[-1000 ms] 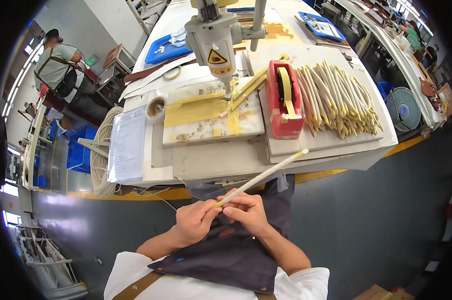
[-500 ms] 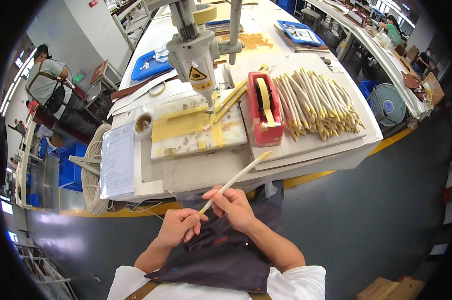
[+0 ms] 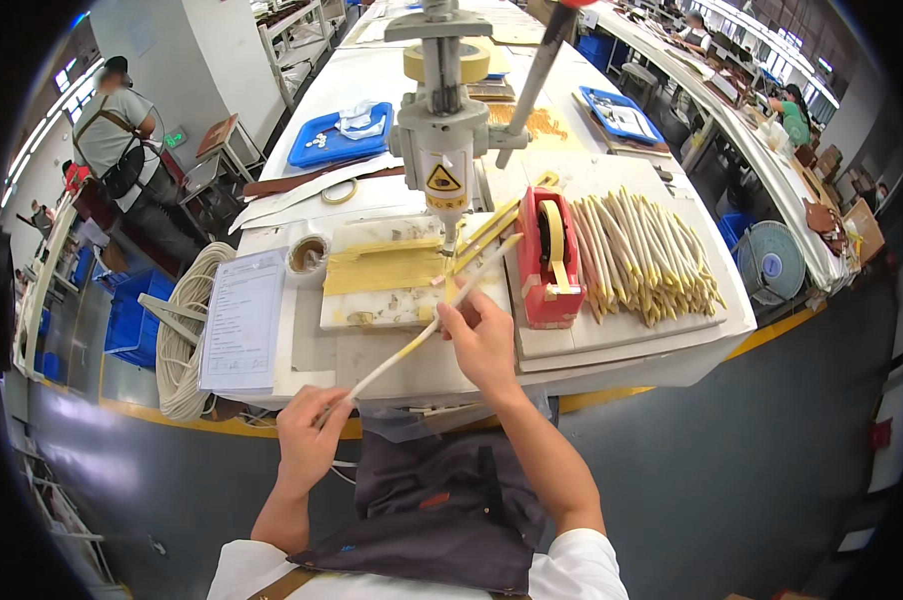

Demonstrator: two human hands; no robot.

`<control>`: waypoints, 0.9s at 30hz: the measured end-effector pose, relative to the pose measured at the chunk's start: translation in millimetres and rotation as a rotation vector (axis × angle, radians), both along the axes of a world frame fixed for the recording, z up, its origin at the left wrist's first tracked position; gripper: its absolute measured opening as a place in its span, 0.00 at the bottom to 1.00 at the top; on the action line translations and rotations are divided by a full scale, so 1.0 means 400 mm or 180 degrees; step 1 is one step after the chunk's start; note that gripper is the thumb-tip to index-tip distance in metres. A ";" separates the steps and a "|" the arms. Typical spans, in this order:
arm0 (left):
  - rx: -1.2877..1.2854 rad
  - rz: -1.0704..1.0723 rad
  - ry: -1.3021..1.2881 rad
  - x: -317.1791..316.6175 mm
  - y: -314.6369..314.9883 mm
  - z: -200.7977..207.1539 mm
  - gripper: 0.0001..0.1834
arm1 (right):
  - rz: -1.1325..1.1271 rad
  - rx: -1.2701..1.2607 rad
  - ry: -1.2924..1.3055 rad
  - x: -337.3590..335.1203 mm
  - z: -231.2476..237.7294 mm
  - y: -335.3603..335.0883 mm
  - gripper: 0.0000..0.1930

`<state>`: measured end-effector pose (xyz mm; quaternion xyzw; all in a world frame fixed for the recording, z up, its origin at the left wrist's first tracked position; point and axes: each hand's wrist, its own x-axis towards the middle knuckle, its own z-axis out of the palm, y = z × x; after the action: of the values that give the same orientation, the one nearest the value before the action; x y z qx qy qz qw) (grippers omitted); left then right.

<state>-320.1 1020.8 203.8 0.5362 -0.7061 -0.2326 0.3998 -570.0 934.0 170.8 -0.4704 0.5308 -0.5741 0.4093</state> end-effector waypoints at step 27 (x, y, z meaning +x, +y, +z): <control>-0.0921 -0.0268 -0.1053 -0.065 -0.363 -0.158 0.08 | -0.1100 -0.0487 0.3308 -0.070 -0.098 -0.306 0.11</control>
<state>-346.2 875.5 140.7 0.4741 -0.8098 -0.0542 0.3412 -598.1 811.5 131.4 -0.6262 0.6892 -0.3621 -0.0421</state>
